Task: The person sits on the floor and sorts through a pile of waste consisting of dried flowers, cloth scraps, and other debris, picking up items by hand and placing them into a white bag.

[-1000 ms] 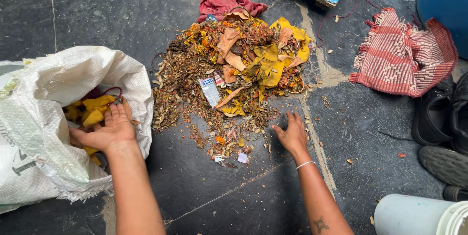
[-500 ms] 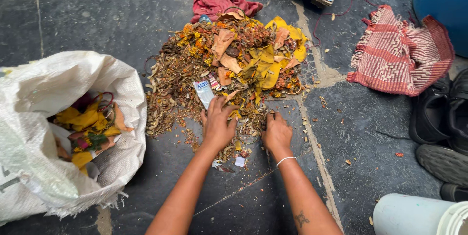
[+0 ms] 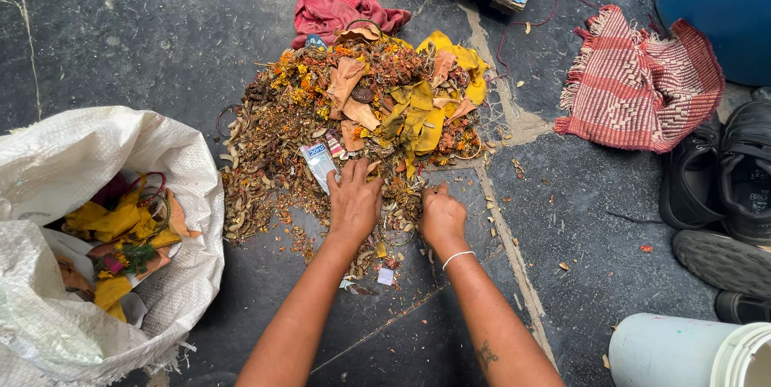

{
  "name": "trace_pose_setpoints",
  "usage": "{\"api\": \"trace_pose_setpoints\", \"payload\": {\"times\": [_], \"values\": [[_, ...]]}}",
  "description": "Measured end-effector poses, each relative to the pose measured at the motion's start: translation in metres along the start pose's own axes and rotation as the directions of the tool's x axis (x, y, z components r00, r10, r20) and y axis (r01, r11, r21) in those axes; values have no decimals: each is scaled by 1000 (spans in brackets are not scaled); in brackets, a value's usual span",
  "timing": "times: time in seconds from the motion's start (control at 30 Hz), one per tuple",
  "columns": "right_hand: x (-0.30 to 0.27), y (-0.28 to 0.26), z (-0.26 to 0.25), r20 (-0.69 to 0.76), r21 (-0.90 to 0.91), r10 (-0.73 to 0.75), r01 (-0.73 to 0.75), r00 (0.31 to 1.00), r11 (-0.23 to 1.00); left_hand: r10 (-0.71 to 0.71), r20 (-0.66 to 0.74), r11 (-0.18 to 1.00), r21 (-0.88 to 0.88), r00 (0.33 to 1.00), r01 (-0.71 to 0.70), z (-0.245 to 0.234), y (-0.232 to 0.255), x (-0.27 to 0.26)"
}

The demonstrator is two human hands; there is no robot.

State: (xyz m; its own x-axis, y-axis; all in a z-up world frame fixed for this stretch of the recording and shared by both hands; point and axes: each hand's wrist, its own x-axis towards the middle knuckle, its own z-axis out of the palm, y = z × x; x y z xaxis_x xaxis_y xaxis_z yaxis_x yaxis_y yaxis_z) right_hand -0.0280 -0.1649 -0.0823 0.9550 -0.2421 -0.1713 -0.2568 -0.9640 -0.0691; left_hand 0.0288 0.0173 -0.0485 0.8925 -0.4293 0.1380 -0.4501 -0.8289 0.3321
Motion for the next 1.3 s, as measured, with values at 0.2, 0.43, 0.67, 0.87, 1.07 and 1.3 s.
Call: {"api": "trace_pose_setpoints", "payload": {"times": [0.2, 0.43, 0.67, 0.87, 1.07, 1.3], "values": [[-1, -1, -2, -16, 4, -6, 6, 1000, 1000, -191, -157, 938, -322, 969, 133, -16, -9, 5], [-6, -2, -5, 33, 9, 1, -1, 999, 1000, -622, 118, -107, -992, 774, 66, -53, -46, 28], [-5, 0, 1, 20, 3, -11, 11, 1000, 1000, -707, 331, -309, -939, 625, 148, -50, -90, 10], [-7, -5, -14, 73, -2, -5, 5, 997, 1000, -773, 170, 8, -961, 611, 278, 14, -115, -9], [-5, -4, -16, 92, 10, -5, 4, 996, 1000, -713, 242, -106, -965, 659, 240, 18, -115, -4], [4, -2, -5, 79, -16, 8, -7, 997, 1000, -590, 77, 560, -678, 804, 476, -16, -77, 16]]}}
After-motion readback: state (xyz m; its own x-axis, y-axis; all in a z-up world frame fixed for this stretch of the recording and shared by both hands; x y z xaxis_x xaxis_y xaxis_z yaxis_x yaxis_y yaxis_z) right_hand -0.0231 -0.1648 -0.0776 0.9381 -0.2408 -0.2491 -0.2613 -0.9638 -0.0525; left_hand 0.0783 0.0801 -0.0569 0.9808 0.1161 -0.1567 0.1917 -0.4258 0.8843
